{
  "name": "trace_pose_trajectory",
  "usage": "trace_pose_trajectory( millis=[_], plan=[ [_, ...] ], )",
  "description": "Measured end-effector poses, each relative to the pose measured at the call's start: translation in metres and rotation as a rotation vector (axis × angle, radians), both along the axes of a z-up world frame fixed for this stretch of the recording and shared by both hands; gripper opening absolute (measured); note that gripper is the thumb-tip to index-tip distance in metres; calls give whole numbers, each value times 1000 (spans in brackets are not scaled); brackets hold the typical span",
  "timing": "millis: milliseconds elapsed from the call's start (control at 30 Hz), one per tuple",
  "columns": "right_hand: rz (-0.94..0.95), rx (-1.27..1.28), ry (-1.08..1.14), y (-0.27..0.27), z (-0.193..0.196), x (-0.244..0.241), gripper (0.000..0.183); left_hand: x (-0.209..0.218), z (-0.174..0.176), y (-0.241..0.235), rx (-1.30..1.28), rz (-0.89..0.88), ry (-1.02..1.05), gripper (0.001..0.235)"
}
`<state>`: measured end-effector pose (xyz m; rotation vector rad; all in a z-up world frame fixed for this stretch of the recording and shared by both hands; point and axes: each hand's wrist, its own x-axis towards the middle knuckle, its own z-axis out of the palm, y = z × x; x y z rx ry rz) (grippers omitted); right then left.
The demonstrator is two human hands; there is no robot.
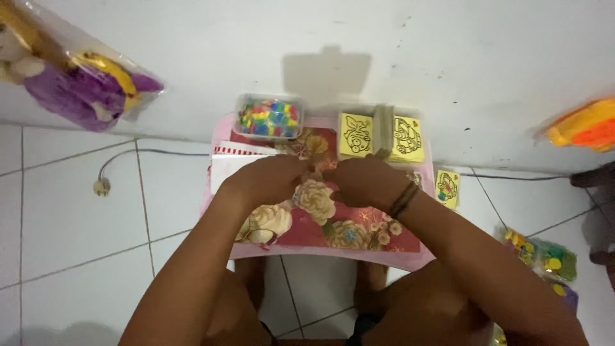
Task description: The person places small yellow cards with printed designs into clear plastic bags, adds colorful plastic pieces from a container, and seals each bag. The person repeats this process for multiple cards, arranging the finished packages on the floor.
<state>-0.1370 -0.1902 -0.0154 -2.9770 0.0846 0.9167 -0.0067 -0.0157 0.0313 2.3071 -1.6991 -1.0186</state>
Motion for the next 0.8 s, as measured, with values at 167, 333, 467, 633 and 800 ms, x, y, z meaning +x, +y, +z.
trace_pose_trajectory(
  millis=[167,333,467,633,800],
  plan=[
    [4,99,83,34,5,36,42,29,-51,14,1,66,-55,40],
    [-28,303,-83,24,-68,50,47,31,-38,28,51,85,-1,48],
    [256,-18,-120,9,-94,54,36,23,-15,35,74,70,30,49],
    [659,-197,-366,0,-115,60,14,15,13,40,82,50,92,48],
    [474,-246,-547,11,-140,58,11,17,14,47,75,86,127,47]
  ],
)
